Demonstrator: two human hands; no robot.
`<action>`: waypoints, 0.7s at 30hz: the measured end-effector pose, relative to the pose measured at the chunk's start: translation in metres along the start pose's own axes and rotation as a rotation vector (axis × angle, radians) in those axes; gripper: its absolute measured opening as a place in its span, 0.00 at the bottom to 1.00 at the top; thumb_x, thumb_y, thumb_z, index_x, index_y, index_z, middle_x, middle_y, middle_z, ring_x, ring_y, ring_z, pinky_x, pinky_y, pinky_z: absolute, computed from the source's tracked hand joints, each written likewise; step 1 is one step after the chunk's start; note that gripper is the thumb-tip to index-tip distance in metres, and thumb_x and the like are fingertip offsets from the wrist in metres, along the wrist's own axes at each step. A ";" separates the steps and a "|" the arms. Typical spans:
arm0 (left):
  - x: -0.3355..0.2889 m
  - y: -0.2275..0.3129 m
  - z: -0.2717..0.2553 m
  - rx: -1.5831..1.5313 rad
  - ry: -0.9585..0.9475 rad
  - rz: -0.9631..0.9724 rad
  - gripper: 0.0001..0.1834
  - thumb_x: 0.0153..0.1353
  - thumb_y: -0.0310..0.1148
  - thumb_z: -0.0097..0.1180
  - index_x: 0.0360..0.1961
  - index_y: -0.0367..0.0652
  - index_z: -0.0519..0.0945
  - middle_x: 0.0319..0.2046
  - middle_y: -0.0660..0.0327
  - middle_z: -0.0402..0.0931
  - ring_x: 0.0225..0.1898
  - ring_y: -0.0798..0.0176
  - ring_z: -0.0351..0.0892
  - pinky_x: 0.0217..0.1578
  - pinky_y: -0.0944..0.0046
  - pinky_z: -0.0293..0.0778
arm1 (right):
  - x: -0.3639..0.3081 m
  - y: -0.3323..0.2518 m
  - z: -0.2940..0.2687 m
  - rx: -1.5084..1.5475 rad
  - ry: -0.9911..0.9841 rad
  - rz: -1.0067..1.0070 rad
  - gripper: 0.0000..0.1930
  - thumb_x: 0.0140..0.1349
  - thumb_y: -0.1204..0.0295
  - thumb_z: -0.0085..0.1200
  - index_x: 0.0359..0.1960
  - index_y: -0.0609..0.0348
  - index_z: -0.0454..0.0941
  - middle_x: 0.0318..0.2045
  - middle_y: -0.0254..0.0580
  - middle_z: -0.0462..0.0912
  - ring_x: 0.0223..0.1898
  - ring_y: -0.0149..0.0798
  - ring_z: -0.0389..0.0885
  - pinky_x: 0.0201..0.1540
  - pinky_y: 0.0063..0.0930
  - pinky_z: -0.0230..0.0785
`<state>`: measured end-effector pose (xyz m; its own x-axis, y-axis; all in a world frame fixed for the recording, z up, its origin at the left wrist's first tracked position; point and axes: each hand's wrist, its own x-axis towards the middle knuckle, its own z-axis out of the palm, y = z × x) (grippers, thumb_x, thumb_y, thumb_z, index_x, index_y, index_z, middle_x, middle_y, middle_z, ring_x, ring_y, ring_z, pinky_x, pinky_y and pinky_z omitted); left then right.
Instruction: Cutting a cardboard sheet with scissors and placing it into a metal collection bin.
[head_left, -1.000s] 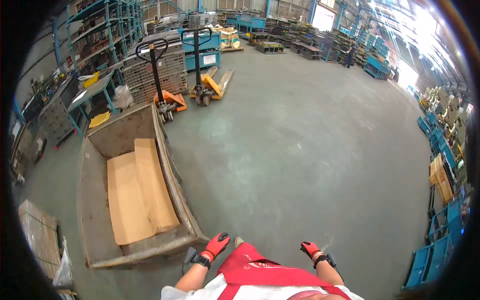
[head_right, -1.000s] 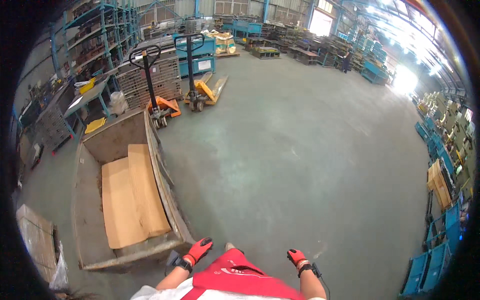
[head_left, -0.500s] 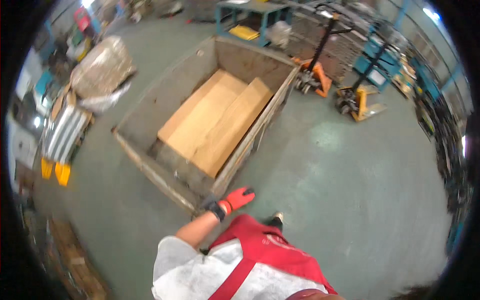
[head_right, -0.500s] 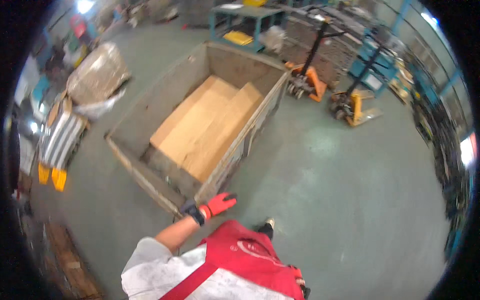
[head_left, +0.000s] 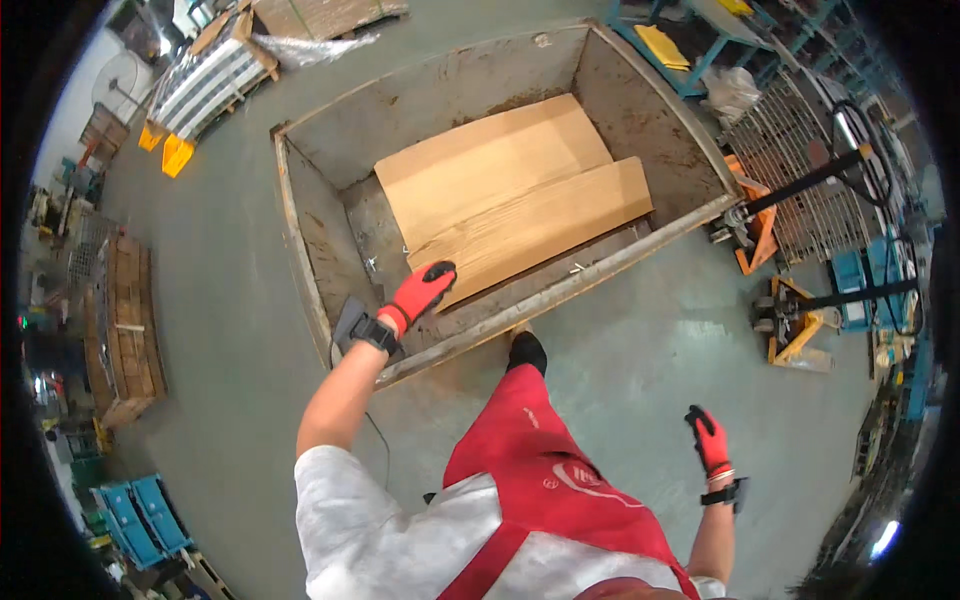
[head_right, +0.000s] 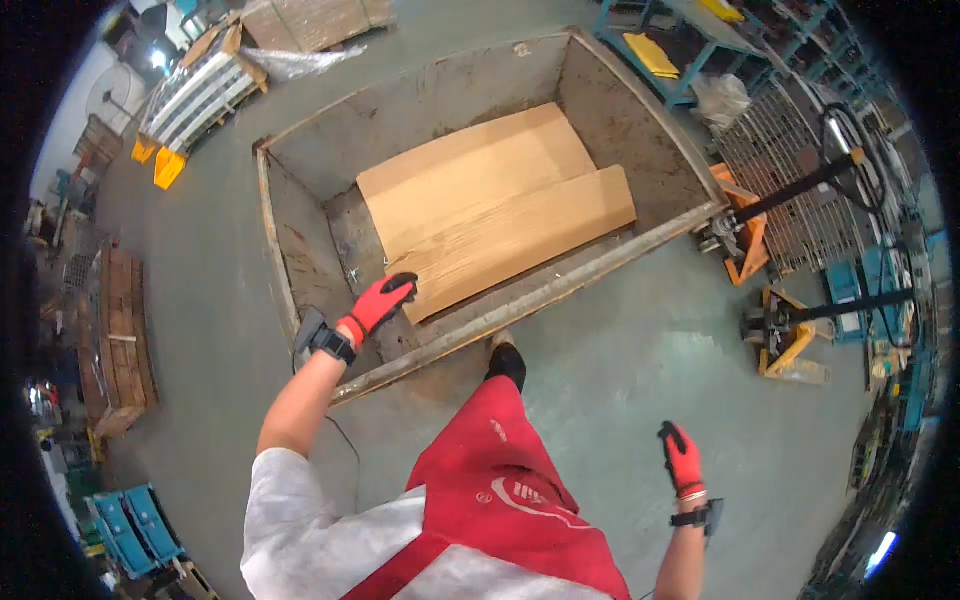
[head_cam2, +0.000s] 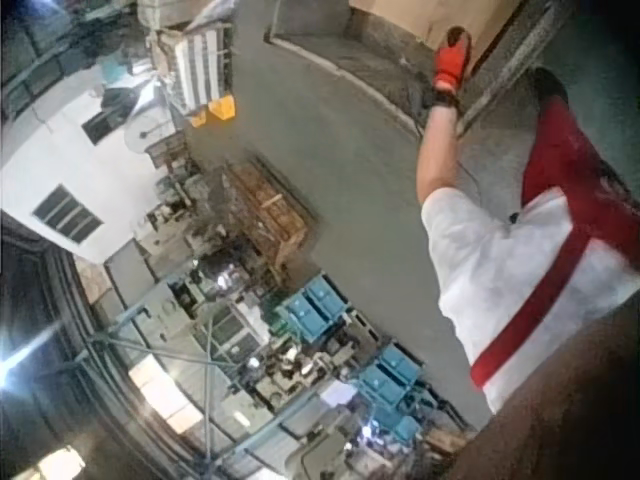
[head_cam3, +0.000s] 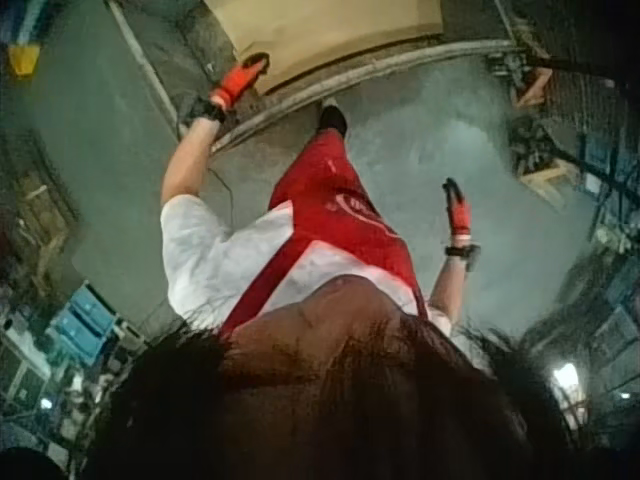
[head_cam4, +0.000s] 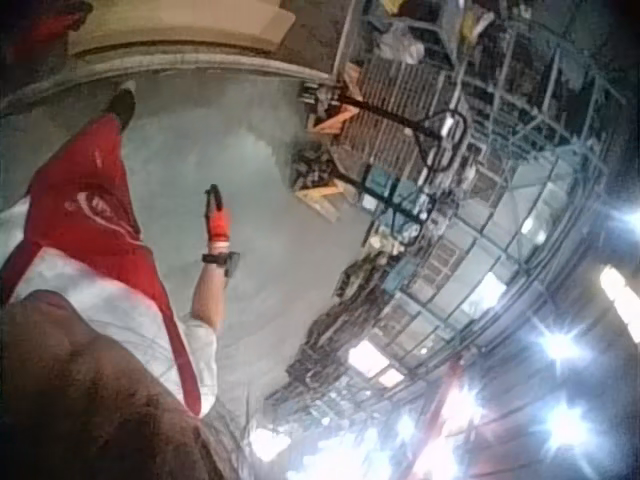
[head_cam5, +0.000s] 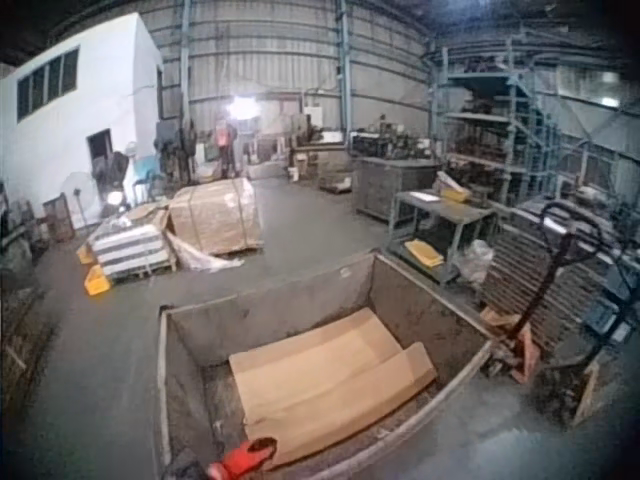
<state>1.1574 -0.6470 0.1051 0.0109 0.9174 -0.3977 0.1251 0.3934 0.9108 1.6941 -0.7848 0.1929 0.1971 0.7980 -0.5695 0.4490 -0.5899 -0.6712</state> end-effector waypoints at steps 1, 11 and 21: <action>0.017 0.000 -0.002 -0.051 0.036 0.003 0.20 0.51 0.42 0.49 0.41 0.40 0.71 0.33 0.62 0.73 0.35 0.73 0.70 0.36 0.73 0.65 | 0.018 -0.015 -0.015 -0.045 0.002 -0.109 0.15 0.54 0.73 0.43 0.45 0.62 0.68 0.36 0.35 0.75 0.34 0.25 0.70 0.36 0.16 0.61; 0.123 -0.021 0.024 0.165 0.130 -0.282 0.23 0.47 0.45 0.51 0.41 0.40 0.70 0.27 0.60 0.74 0.26 0.69 0.73 0.28 0.71 0.68 | 0.212 -0.228 -0.083 -0.676 -0.099 -0.532 0.17 0.51 0.75 0.46 0.44 0.60 0.67 0.40 0.43 0.72 0.43 0.39 0.69 0.47 0.26 0.58; 0.213 -0.040 0.067 0.612 0.276 -0.487 0.38 0.43 0.52 0.48 0.55 0.46 0.54 0.51 0.50 0.58 0.52 0.52 0.57 0.50 0.61 0.55 | 0.376 -0.285 -0.038 -0.840 -0.391 -0.835 0.20 0.49 0.71 0.49 0.46 0.55 0.65 0.41 0.42 0.71 0.44 0.42 0.67 0.51 0.33 0.53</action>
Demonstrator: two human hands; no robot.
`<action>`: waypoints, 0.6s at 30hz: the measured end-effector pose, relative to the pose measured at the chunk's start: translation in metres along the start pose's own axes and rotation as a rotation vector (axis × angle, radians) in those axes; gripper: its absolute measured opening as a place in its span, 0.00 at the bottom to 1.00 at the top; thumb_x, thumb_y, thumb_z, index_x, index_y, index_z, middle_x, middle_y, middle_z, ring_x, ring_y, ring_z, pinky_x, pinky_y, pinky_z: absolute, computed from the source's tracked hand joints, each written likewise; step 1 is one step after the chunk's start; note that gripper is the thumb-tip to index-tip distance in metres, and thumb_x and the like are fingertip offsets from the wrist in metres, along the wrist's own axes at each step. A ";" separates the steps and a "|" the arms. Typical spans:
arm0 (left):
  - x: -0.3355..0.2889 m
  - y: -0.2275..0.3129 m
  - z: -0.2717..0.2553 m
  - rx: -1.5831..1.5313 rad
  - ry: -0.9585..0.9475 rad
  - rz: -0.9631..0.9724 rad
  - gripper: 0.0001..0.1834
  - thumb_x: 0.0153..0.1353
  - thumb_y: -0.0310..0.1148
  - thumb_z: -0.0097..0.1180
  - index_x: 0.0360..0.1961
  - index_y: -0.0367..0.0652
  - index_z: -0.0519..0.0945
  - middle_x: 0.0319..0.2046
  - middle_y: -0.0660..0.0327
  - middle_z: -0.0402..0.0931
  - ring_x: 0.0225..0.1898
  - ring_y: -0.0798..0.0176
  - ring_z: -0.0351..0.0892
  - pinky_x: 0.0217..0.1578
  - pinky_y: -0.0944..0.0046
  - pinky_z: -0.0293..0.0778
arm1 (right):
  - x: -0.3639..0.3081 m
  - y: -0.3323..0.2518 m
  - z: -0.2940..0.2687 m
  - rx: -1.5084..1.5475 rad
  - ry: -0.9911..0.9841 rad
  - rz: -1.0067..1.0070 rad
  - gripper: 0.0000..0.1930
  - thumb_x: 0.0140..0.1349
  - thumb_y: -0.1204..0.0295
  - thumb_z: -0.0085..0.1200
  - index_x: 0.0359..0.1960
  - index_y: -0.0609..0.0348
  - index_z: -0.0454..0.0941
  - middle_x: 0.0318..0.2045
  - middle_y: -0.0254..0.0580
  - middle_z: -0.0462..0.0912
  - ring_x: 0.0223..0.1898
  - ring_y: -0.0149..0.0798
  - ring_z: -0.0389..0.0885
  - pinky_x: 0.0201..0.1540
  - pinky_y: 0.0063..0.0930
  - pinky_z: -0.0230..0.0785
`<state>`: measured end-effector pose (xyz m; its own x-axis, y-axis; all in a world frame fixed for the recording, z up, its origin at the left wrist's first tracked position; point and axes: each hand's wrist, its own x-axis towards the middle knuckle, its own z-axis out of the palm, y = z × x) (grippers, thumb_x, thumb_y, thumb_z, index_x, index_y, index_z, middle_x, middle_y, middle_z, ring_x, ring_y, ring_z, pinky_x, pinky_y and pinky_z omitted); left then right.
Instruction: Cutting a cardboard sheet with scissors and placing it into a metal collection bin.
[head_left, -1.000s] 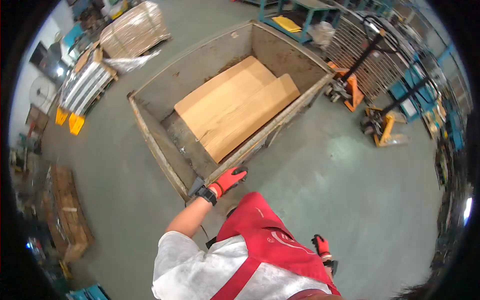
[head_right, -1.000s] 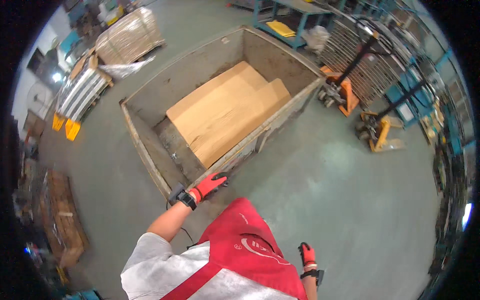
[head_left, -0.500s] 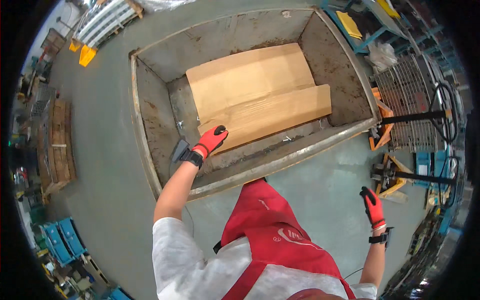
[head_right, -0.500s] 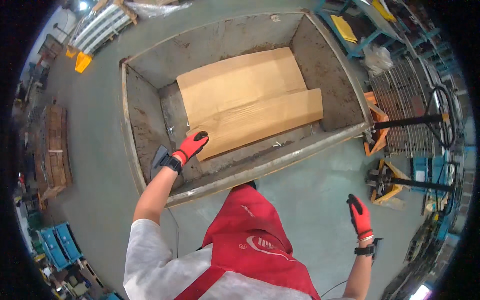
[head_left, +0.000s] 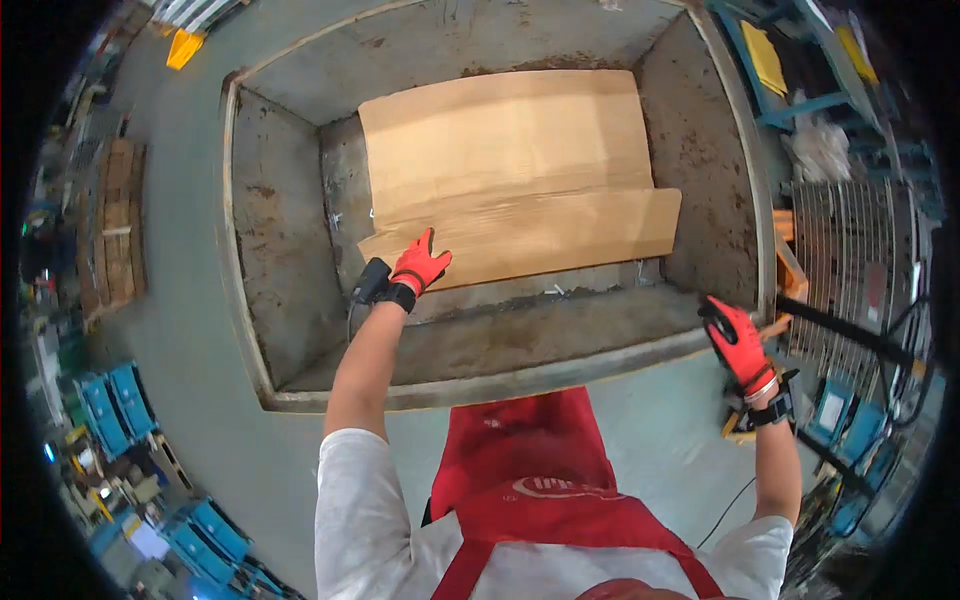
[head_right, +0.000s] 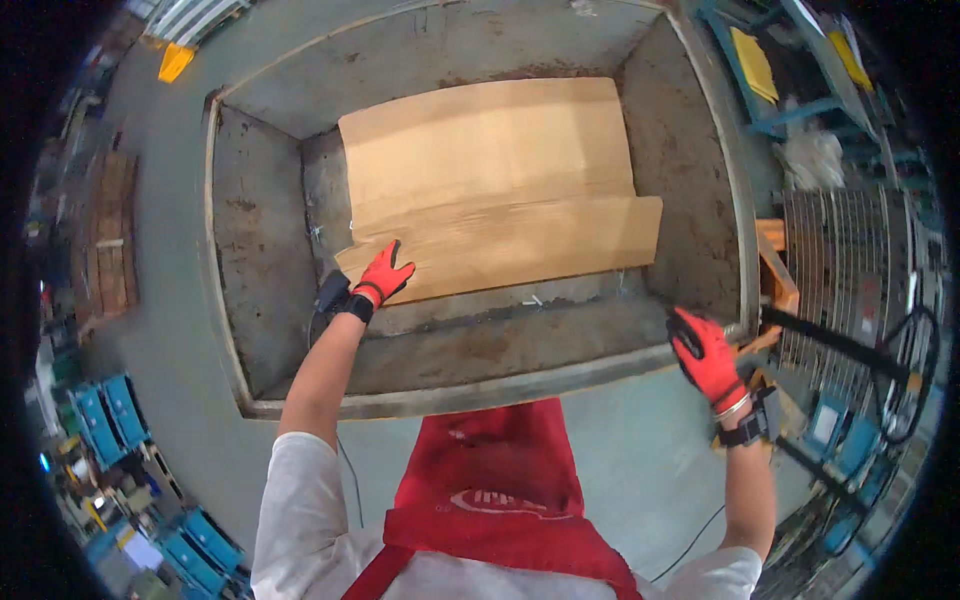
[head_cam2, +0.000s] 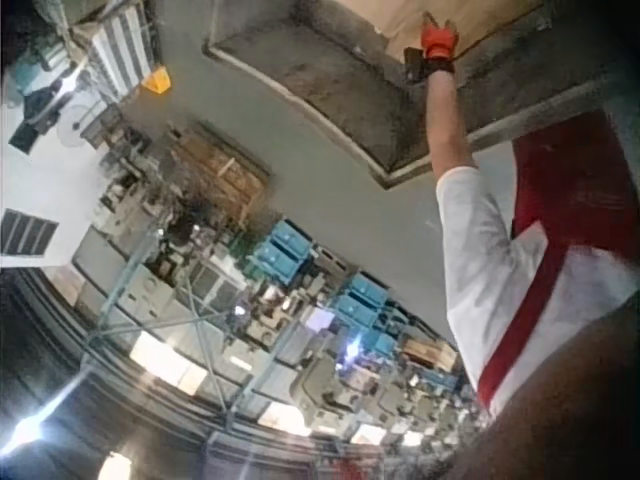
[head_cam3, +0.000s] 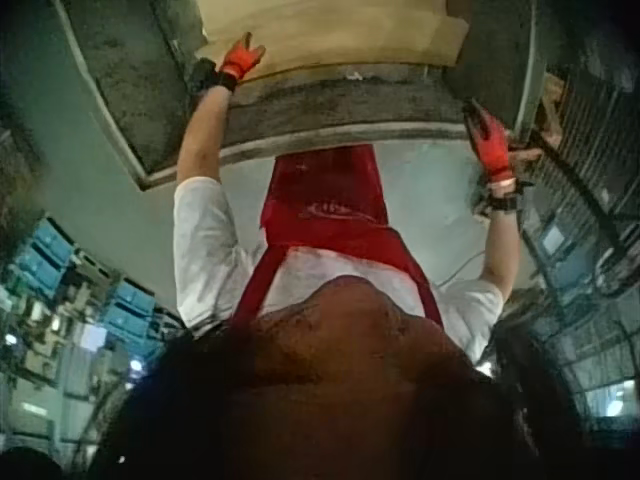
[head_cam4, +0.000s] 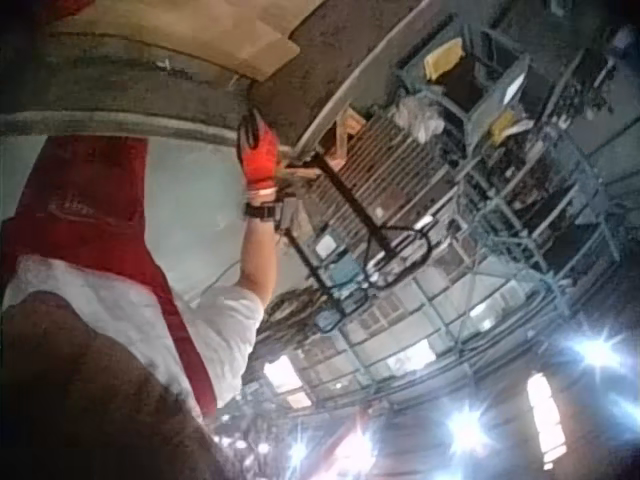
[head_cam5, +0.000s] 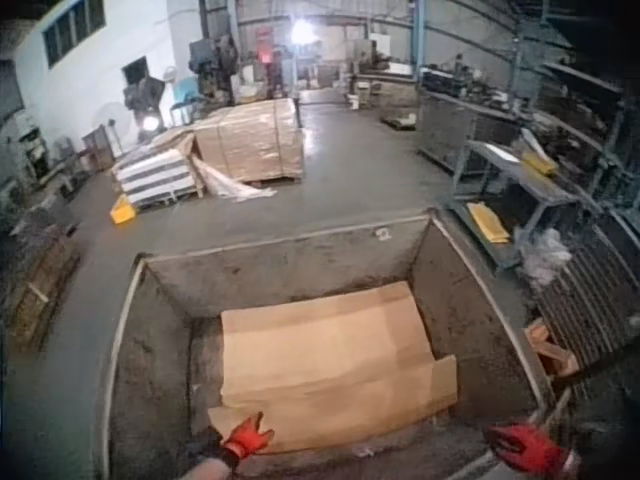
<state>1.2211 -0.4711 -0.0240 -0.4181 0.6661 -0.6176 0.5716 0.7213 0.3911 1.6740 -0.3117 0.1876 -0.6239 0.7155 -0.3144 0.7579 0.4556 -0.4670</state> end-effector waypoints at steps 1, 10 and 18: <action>0.006 0.009 0.007 -0.008 0.006 -0.020 0.38 0.43 0.52 0.48 0.55 0.46 0.54 0.51 0.50 0.58 0.52 0.52 0.57 0.50 0.61 0.55 | 0.009 0.011 0.004 0.001 -0.024 -0.033 0.21 0.48 0.71 0.49 0.47 0.55 0.65 0.41 0.43 0.71 0.44 0.42 0.67 0.51 0.34 0.52; 0.122 0.051 0.084 0.477 0.354 0.162 0.49 0.33 0.49 0.57 0.57 0.54 0.46 0.55 0.55 0.50 0.57 0.49 0.46 0.54 0.44 0.40 | 0.101 0.071 0.053 -0.149 -0.302 -0.095 0.25 0.46 0.69 0.50 0.49 0.56 0.61 0.38 0.43 0.70 0.43 0.41 0.66 0.53 0.36 0.48; 0.167 0.042 0.110 0.588 -0.207 0.257 0.37 0.28 0.47 0.55 0.48 0.51 0.65 0.40 0.55 0.71 0.44 0.56 0.68 0.48 0.58 0.58 | 0.194 0.070 0.088 -0.270 -0.112 -0.315 0.40 0.36 0.67 0.57 0.55 0.55 0.51 0.46 0.43 0.64 0.49 0.43 0.59 0.56 0.39 0.43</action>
<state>1.2527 -0.3502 -0.1862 -0.1066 0.7105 -0.6956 0.9488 0.2820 0.1427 1.5895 -0.1879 0.0210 -0.8384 0.4638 -0.2861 0.5404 0.7758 -0.3258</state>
